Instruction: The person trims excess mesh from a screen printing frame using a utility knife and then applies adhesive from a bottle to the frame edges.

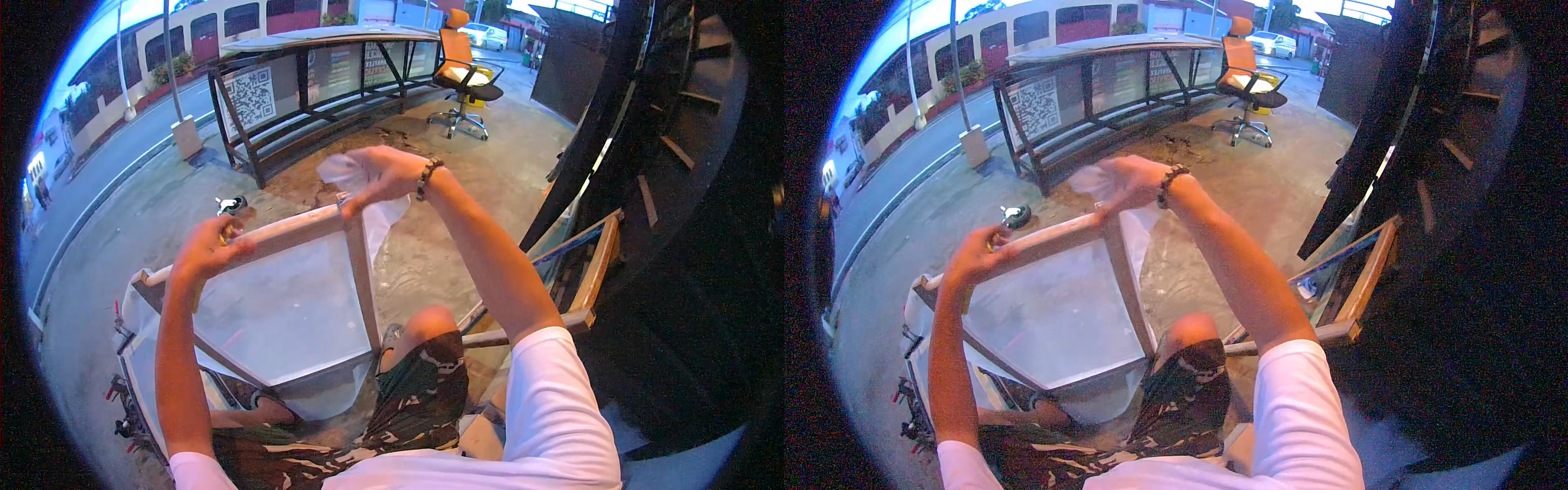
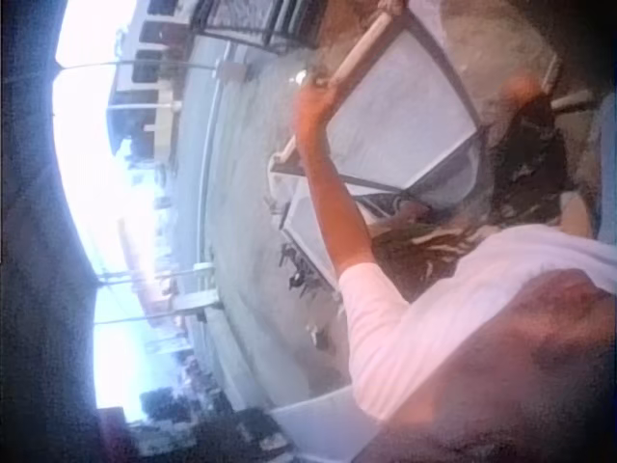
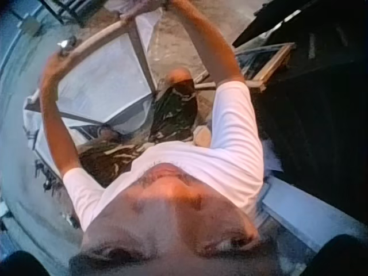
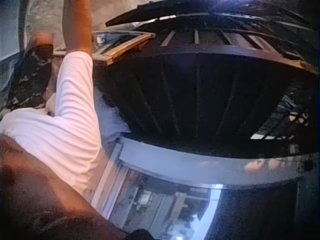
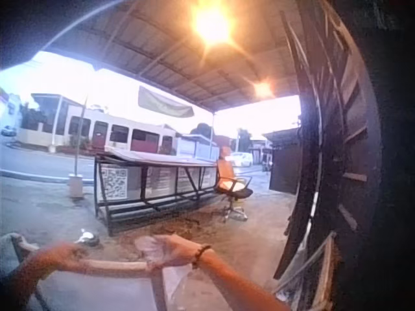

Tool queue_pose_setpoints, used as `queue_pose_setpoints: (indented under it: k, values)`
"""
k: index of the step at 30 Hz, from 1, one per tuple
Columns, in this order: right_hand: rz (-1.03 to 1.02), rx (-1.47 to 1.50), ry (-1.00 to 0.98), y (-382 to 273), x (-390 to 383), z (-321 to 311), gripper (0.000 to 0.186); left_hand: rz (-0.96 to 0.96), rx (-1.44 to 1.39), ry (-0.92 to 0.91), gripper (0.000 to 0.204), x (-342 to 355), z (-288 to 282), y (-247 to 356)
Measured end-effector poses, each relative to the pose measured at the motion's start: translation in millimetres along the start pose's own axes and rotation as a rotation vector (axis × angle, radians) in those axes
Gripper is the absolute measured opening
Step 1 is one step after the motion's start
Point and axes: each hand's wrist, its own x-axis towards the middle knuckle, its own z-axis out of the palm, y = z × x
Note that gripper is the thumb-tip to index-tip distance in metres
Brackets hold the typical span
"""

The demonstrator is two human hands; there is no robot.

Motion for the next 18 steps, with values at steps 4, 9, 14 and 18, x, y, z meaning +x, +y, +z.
queue_pose_setpoints:
  k: [4,9,14,18]
  values:
    - [0.14,-0.367,-0.128,-3,3,3,0.048,-0.176,-0.425,0.326,0.041,-7,0,11]
    - [0.195,-0.42,0.002,9,12,3,0.036,-0.121,-1.085,0.001,0.03,-46,-7,58]
    - [0.18,-0.287,-0.026,4,15,7,0.035,-0.265,-1.333,-0.322,0.032,-59,44,92]
    - [0.025,-0.369,0.035,21,13,10,0.033,-0.298,-1.209,-0.188,0.035,-45,92,105]
